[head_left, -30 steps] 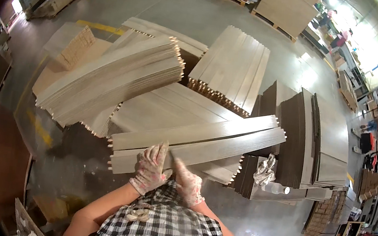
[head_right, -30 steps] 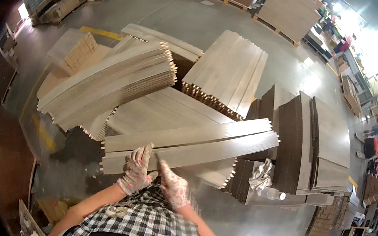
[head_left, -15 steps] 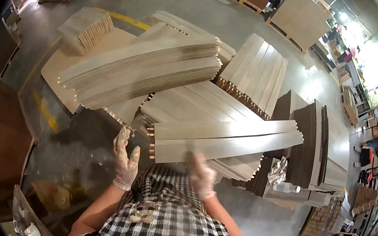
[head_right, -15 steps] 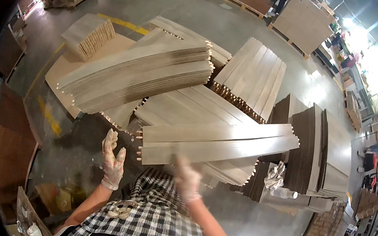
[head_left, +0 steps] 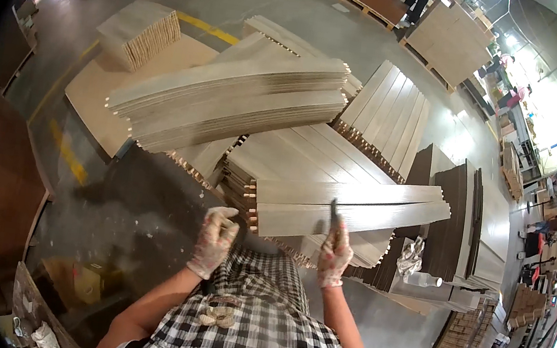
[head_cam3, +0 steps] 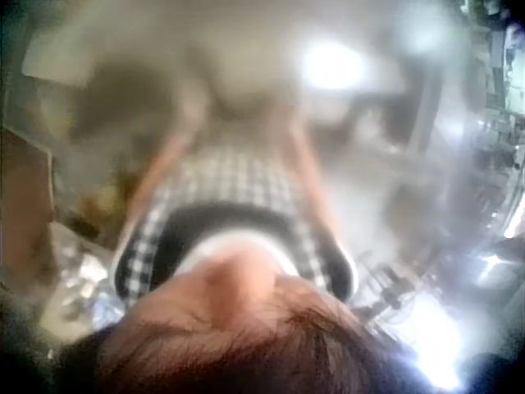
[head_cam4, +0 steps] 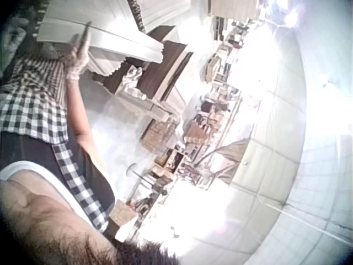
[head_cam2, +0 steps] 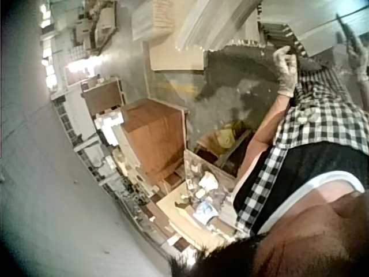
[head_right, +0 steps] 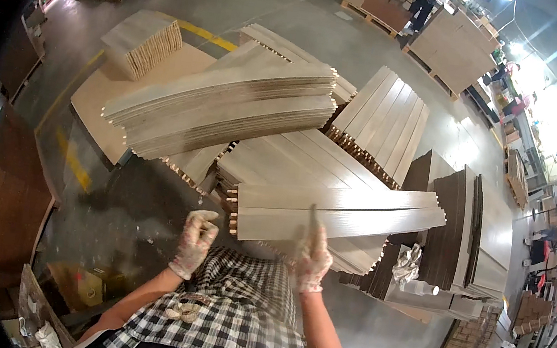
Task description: The person moves wooden planks from one stack to another by hand.
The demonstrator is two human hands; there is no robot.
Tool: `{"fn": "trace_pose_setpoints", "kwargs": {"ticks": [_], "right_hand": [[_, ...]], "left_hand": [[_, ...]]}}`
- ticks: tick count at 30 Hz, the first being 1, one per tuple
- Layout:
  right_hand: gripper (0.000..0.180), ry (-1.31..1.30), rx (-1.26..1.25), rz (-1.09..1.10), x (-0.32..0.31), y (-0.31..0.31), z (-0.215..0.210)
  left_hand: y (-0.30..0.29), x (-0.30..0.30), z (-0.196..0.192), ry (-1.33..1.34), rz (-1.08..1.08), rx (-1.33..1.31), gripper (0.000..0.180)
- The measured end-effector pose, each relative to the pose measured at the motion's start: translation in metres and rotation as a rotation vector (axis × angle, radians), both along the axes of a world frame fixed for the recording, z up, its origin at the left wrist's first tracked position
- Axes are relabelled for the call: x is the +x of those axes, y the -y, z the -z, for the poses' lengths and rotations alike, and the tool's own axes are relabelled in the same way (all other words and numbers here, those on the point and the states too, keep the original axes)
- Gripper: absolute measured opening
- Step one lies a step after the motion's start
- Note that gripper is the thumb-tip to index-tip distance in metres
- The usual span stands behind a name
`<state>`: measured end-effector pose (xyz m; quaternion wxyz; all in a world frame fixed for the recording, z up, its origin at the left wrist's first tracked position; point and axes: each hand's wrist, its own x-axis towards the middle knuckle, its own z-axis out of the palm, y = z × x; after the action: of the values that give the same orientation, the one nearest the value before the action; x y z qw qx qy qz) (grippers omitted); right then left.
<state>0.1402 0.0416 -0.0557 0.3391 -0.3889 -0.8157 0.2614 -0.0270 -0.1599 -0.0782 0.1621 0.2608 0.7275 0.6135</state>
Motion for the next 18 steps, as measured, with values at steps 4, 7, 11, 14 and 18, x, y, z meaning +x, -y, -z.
{"fn": "trace_pose_setpoints", "kwargs": {"ticks": [4,7,11,14,18], "right_hand": [[0.042,-0.019,-0.121,-0.267,-0.013,0.034,0.02],[0.046,-0.076,-0.207,-0.394,-0.016,0.043,0.02],[0.063,-0.169,-0.263,0.054,0.016,-0.022,-0.004],[0.061,0.026,0.04,-0.097,0.002,0.009,0.012],[0.055,0.276,0.042,-0.304,-0.03,0.065,0.026]], "left_hand": [[-0.028,0.013,0.01,0.347,0.084,0.173,0.012],[-0.035,0.012,0.021,0.433,0.067,0.308,0.011],[-0.029,0.007,-0.006,0.533,0.086,0.097,0.008],[-0.034,0.009,0.006,0.476,0.076,0.138,0.006],[-0.033,0.005,0.007,0.476,0.098,0.168,0.006]]}}
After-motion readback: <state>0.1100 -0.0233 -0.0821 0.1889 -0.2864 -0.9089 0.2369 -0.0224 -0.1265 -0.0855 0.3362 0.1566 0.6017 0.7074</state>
